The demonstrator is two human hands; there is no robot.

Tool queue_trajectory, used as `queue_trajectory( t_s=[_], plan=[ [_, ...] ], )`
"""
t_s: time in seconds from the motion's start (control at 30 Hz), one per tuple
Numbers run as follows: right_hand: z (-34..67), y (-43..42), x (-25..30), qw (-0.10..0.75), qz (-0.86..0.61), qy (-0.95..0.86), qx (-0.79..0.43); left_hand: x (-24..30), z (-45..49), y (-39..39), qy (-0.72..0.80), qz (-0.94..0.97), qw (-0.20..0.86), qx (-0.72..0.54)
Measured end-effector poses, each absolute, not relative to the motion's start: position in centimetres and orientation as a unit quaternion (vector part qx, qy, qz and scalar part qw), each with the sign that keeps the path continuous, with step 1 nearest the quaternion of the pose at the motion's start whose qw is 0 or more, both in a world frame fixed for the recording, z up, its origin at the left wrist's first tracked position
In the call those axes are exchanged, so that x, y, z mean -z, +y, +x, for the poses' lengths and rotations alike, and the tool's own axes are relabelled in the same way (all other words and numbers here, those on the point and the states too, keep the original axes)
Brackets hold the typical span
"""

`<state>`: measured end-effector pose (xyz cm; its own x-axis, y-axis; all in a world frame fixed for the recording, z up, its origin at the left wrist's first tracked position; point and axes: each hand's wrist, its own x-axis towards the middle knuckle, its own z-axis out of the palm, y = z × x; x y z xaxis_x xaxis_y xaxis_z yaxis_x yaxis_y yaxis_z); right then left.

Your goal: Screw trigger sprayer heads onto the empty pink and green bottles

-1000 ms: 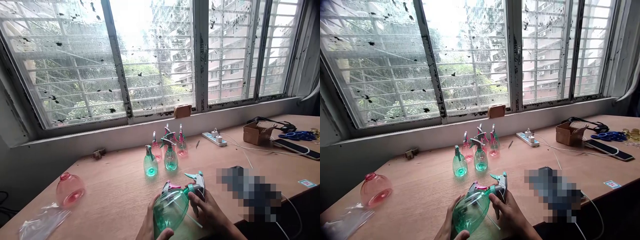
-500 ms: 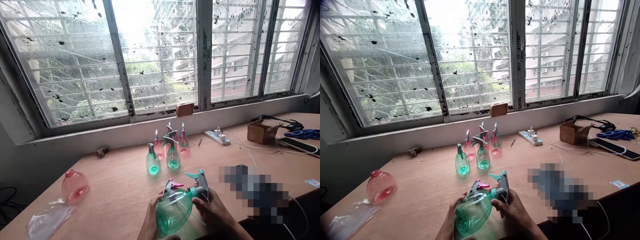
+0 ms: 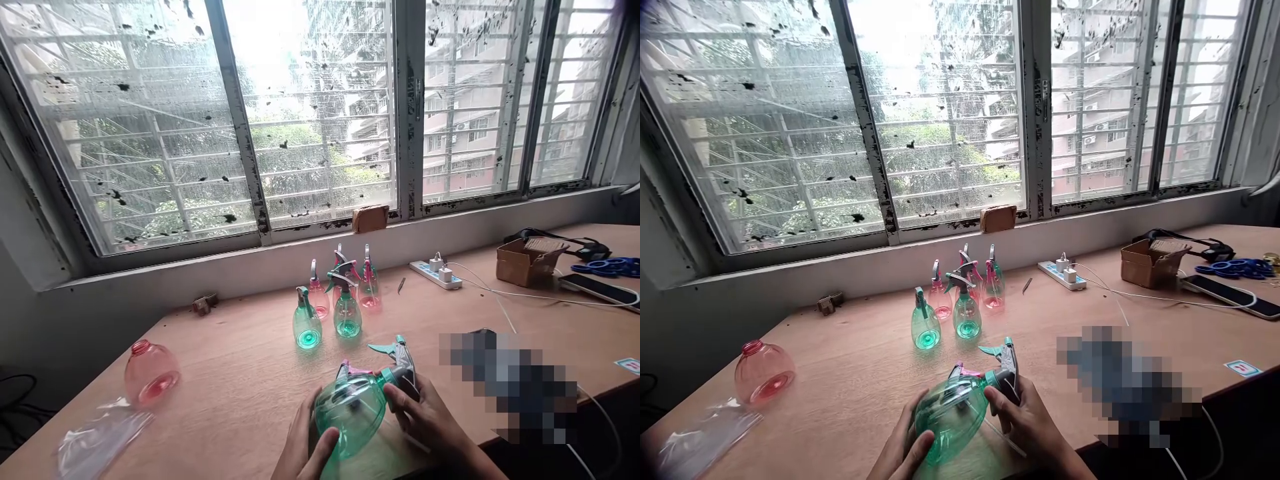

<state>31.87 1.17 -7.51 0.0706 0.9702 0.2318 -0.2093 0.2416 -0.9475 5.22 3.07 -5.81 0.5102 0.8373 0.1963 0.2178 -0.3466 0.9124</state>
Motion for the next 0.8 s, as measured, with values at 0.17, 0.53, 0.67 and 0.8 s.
queue_trajectory(
  t_s=[0.17, 0.53, 0.67, 0.8],
  plan=[
    [31.9, 1.0, 7.2, 0.622, -0.403, -0.504, -0.444, 6.4, 5.9, 2.6, 0.326, 0.744, 0.439, -0.384],
    [31.8, 0.7, 6.5, 0.625, -0.400, -0.505, -0.440, 5.2, 5.7, 2.6, 0.334, 0.727, 0.480, -0.360],
    [31.8, 0.7, 6.5, 0.620, -0.399, -0.507, -0.447, 6.5, 5.7, 2.6, 0.326, 0.732, 0.438, -0.407],
    [31.9, 0.7, 6.5, 0.612, -0.402, -0.519, -0.442, 6.4, 5.7, 2.8, 0.337, 0.712, 0.460, -0.409]
  ],
)
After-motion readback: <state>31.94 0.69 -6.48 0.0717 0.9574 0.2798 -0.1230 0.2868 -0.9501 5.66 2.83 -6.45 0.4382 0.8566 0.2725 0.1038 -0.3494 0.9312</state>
